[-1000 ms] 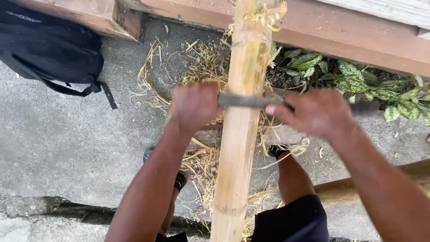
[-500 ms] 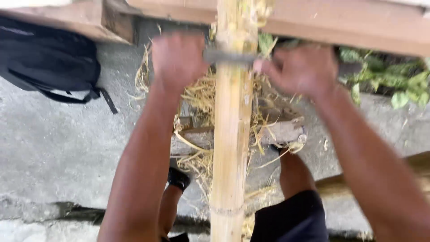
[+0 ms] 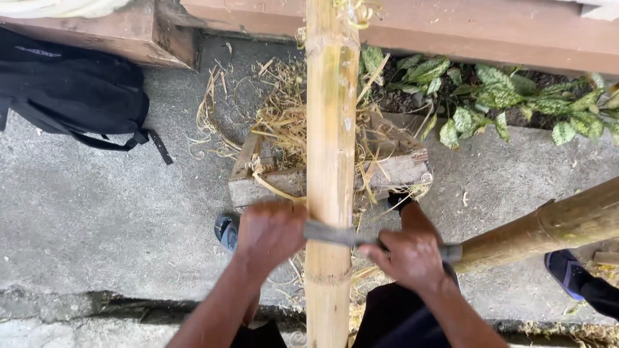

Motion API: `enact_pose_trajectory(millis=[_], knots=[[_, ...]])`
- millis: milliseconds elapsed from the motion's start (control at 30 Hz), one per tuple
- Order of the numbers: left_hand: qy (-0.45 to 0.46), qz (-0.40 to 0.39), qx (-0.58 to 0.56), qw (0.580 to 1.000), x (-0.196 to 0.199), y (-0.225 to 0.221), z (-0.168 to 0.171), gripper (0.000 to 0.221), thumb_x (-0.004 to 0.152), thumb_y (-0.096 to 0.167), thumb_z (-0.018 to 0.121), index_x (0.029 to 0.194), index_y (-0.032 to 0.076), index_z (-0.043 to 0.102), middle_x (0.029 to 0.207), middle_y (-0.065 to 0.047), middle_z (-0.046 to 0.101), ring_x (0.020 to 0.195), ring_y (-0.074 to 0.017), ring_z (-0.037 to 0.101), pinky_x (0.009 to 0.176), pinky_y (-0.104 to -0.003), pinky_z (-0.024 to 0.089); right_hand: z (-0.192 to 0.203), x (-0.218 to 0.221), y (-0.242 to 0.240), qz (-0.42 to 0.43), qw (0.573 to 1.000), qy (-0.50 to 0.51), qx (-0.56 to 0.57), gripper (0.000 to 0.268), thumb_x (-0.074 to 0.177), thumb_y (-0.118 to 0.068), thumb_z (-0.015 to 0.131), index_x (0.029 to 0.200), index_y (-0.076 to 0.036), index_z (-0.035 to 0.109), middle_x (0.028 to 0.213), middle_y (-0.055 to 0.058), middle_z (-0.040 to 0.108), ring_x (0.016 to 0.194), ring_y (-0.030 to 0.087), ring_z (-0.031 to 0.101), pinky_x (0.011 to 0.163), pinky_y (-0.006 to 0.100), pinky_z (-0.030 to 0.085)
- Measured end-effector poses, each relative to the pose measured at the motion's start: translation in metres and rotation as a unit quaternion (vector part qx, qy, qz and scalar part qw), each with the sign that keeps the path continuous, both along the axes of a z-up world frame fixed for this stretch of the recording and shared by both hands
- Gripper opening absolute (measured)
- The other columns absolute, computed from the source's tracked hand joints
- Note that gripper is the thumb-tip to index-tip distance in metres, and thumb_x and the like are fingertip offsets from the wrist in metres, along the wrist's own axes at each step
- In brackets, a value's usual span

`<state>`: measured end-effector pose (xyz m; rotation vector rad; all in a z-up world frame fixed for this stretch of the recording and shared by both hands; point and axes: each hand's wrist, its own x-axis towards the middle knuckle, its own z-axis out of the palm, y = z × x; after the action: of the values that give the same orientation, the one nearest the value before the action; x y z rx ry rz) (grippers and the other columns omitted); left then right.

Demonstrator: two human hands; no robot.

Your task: Scraping the outer layer of a bamboo pole using a machete while it rests on a wooden block.

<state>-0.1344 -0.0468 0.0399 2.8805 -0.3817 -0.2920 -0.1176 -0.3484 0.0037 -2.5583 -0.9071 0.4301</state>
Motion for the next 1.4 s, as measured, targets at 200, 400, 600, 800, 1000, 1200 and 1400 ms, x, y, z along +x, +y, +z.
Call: enact_pose_trajectory(millis=[200, 400, 600, 800, 1000, 1200, 1400], knots=[[0.032, 0.004, 0.086, 0.996, 0.100, 0.026, 0.005, 0.026, 0.083, 0.025, 0.068, 0.060, 0.020, 0.058, 0.047, 0.006, 0.050, 0.038, -0.0080, 0.044, 0.036, -0.031, 0.039, 0.007, 0.103, 0.031, 0.009, 1.000, -0.024, -0.015, 0.069, 0.100, -0.063, 0.034, 0.054, -0.016, 0.052, 0.039, -0.006, 0.037, 0.027, 0.011, 0.037, 0.023, 0.033, 0.031], [-0.044, 0.055, 0.043, 0.997, 0.189, 0.055, -0.001, 0.017, 0.075, 0.033, 0.076, 0.070, 0.019, 0.068, 0.058, 0.001, 0.065, 0.051, -0.0178, 0.065, 0.048, -0.040, 0.055, 0.003, 0.221, 0.057, 0.050, 0.991, -0.070, -0.099, 0.076, 0.099, -0.071, 0.028, 0.058, -0.015, 0.060, 0.037, -0.006, 0.032, 0.027, 0.013, 0.033, 0.026, 0.036, 0.027], [-0.094, 0.054, 0.127, 0.986, 0.257, 0.079, -0.016, 0.012, 0.074, 0.030, 0.072, 0.081, 0.021, 0.077, 0.068, -0.006, 0.073, 0.063, -0.0236, 0.072, 0.055, -0.043, 0.057, -0.017, 0.316, 0.073, 0.091, 0.983, -0.160, -0.024, 0.087, 0.107, -0.078, 0.025, 0.060, -0.012, 0.056, 0.043, -0.005, 0.029, 0.035, 0.011, 0.030, 0.034, 0.035, 0.027], [-0.025, 0.128, 0.108, 0.986, 0.226, 0.059, 0.007, 0.019, 0.078, 0.029, 0.071, 0.088, 0.014, 0.075, 0.081, -0.014, 0.074, 0.075, -0.0323, 0.074, 0.063, -0.048, 0.058, 0.034, 0.267, 0.081, 0.044, 0.985, -0.106, -0.132, 0.082, 0.096, -0.080, 0.022, 0.061, -0.018, 0.064, 0.034, -0.002, 0.038, 0.028, 0.009, 0.035, 0.024, 0.033, 0.029], [0.000, 0.082, 0.089, 0.993, 0.025, 0.015, -0.016, 0.013, 0.082, 0.022, 0.068, 0.073, 0.012, 0.067, 0.065, -0.005, 0.067, 0.047, -0.0133, 0.062, 0.041, -0.033, 0.051, 0.026, 0.081, 0.029, 0.091, 0.988, -0.121, -0.017, 0.070, 0.100, -0.065, 0.035, 0.053, -0.015, 0.054, 0.043, -0.003, 0.045, 0.032, 0.011, 0.035, 0.027, 0.031, 0.027], [-0.020, 0.070, -0.055, 0.996, -0.025, -0.001, -0.008, 0.021, 0.078, 0.023, 0.071, 0.062, 0.013, 0.062, 0.050, -0.001, 0.061, 0.040, -0.0139, 0.057, 0.039, -0.036, 0.049, 0.015, 0.022, 0.005, 0.081, 0.995, 0.053, -0.010, 0.058, 0.097, -0.054, 0.057, 0.058, -0.012, 0.061, 0.042, -0.002, 0.051, 0.028, 0.010, 0.042, 0.022, 0.031, 0.037], [-0.012, 0.071, 0.062, 0.996, 0.114, 0.032, 0.003, 0.024, 0.083, 0.018, 0.066, 0.060, 0.017, 0.059, 0.048, 0.004, 0.054, 0.037, -0.0080, 0.044, 0.034, -0.032, 0.043, 0.002, 0.163, 0.042, 0.099, 0.992, -0.076, -0.018, 0.052, 0.100, -0.058, 0.046, 0.079, -0.015, 0.066, 0.039, -0.005, 0.044, 0.027, 0.010, 0.037, 0.023, 0.032, 0.030]])
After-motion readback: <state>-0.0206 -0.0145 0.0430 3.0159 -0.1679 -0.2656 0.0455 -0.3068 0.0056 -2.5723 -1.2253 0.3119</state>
